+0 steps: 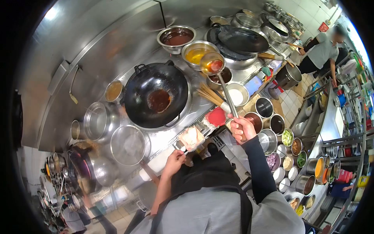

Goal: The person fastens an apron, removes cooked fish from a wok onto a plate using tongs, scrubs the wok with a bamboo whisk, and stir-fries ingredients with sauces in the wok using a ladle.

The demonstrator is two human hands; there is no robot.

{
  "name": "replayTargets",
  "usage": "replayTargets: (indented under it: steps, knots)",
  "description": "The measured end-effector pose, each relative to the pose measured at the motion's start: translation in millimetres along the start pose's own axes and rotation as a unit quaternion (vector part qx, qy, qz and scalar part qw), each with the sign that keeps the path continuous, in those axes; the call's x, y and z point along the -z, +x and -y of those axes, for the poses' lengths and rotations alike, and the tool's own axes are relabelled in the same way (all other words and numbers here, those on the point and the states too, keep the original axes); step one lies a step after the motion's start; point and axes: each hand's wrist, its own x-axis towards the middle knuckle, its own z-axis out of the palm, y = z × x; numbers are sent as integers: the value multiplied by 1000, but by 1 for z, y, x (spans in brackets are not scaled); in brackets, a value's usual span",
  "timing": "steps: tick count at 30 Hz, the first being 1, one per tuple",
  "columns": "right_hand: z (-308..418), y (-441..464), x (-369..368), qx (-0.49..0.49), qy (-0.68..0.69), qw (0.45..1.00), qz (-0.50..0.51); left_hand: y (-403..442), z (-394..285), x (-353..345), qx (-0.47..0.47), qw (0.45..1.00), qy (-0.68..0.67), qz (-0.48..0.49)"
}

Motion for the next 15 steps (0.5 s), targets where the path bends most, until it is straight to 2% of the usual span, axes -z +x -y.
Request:
replayTargets:
  steps: [3,6,8,9,10,11,12,14,15]
  knots:
    - [-20,6,-18,-88,135,984,80,-4,-9,-3,11,1000,-1,21]
    - [-40,38,-43,-189,276,934,128,-7,-14,-7,-5,1000,-1,28]
    - [-80,101,-30,-245,87,948,182,-6,-31,-11,-7,993,-115,11]
    - [-95,101,-58,-171,-128,973,85,-4,-43,-10,-9,985,-172,1]
    - [-113,99,-87,-88,-334,938,-18,-4,-57,-7,-10,977,-210,-20]
    - [-139,108,-91,36,-507,861,-17,-4,-71,-2,-10,968,-246,-39]
    - [-173,120,-86,158,-654,740,-21,-4,-80,1,-11,958,-281,-54]
    - [-244,139,-79,123,-663,735,75,9,-63,7,-12,947,-290,-139]
    - [-232,114,-101,123,-735,661,81,20,-46,15,-15,942,-312,-123]
